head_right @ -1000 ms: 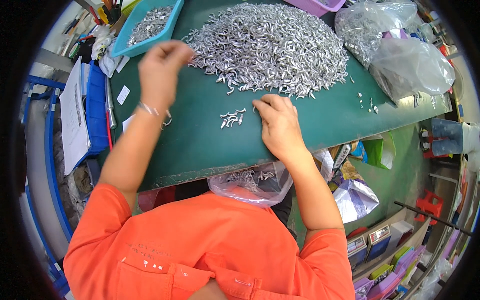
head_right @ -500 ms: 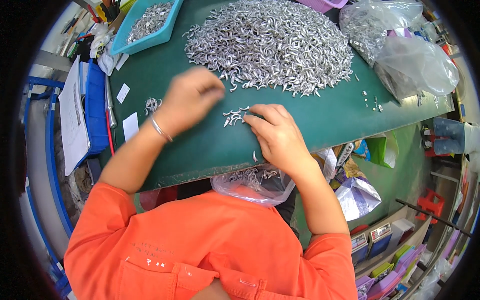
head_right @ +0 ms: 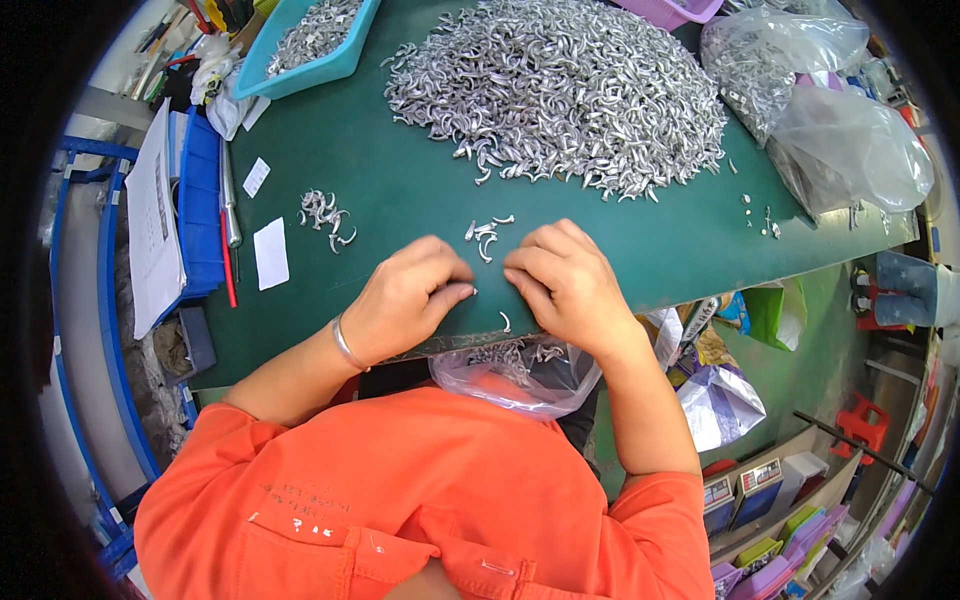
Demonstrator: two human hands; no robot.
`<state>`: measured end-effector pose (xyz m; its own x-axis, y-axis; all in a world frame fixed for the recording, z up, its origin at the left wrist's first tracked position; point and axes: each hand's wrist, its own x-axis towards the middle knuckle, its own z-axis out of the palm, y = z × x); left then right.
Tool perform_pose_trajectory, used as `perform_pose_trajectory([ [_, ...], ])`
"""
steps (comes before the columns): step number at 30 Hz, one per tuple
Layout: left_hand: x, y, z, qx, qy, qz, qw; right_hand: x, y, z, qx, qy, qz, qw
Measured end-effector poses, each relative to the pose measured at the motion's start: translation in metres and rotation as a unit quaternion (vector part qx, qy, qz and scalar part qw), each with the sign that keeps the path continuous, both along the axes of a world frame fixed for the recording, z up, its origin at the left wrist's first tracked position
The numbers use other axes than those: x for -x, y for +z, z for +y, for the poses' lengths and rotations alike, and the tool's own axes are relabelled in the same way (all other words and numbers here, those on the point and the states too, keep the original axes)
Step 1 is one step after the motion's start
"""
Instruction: The person sorts small, silver, curved metal pieces from a large pile on a green table into a clear plastic bag. The person uses both hands to pick up the pieces and place them into the bag, occasionally moving the pile to access more items.
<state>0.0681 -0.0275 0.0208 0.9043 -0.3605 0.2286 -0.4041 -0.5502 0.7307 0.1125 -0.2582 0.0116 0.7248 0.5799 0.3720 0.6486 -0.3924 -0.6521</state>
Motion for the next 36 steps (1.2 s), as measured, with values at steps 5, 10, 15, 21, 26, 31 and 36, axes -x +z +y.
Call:
perform_pose_trajectory([
  [5, -0.014, -0.006, -0.010, -0.047, -0.007, -0.076, 0.996, -0.004, -0.001, 0.014, 0.005, -0.029, -0.034, 0.999],
  [10, -0.016, 0.002, 0.003, 0.009, 0.022, 0.002, 1.000, -0.007, 0.001, 0.007, -0.004, -0.004, -0.018, 1.000],
  [15, -0.031, -0.009, -0.002, -0.031, 0.046, -0.059, 0.997, -0.012, -0.001, 0.024, 0.014, -0.021, -0.043, 0.999],
  [21, -0.023, -0.003, 0.007, -0.011, -0.024, 0.024, 0.999, -0.017, 0.005, -0.001, 0.006, -0.019, 0.037, 0.999],
  [26, -0.035, -0.010, -0.009, -0.051, -0.004, -0.059, 0.997, -0.026, -0.002, 0.014, 0.033, -0.008, -0.013, 0.999],
  [31, 0.003, -0.003, -0.006, -0.040, -0.129, 0.028, 0.990, 0.024, 0.006, -0.020, 0.069, 0.066, 0.041, 0.995],
  [36, 0.024, -0.011, -0.016, 0.059, -0.230, 0.030, 0.971, 0.055, 0.014, -0.041, 0.041, 0.132, 0.114, 0.984],
])
